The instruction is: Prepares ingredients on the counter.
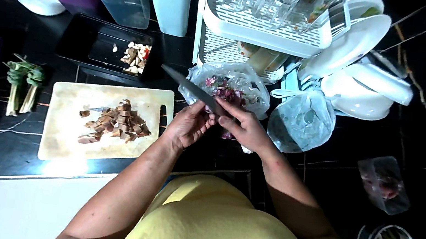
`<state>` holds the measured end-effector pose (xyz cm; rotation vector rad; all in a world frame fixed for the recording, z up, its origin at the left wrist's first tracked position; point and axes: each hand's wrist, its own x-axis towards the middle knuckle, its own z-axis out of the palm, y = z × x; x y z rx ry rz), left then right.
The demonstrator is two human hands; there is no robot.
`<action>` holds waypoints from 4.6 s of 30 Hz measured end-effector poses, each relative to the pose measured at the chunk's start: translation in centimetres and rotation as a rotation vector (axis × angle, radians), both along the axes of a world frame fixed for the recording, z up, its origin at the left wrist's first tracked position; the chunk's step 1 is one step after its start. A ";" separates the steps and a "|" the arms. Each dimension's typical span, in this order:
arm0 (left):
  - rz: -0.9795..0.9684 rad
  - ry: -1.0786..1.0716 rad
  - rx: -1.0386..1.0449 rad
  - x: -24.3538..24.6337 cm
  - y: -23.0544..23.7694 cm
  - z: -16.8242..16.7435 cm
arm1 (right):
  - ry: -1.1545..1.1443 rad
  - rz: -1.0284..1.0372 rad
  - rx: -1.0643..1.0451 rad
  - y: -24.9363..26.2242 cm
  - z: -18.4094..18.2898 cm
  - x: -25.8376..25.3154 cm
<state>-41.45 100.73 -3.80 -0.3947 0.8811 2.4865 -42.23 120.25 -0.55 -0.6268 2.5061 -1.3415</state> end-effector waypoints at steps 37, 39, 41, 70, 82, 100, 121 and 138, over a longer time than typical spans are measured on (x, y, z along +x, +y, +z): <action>-0.012 0.369 -0.215 0.4 -1.3 -1.7 | -0.201 -0.006 -0.069 0.2 1.7 -0.2; 0.014 0.395 -0.258 0.4 -1.2 -1.5 | -0.144 0.080 -0.036 -0.4 1.3 0.3; 0.032 0.421 -0.281 0.6 -1.3 -1.2 | -0.073 0.063 -0.027 -0.8 0.5 0.8; -0.016 0.562 -0.411 0.1 -1.7 -1.0 | -0.249 -0.085 -0.185 -0.4 0.6 0.4; -0.073 0.557 -0.338 -1.6 -2.0 -1.5 | -0.174 -0.122 0.066 2.0 2.3 -3.4; -0.136 0.562 -0.353 -2.2 -1.2 -1.8 | -0.134 -0.276 0.135 2.8 2.1 -3.5; -0.145 0.558 -0.394 -1.8 -1.6 -0.9 | -0.009 -0.234 0.122 2.1 1.2 -3.0; -0.026 0.550 -0.499 -0.8 -1.5 -0.9 | 0.078 0.080 0.163 0.3 -0.2 -1.3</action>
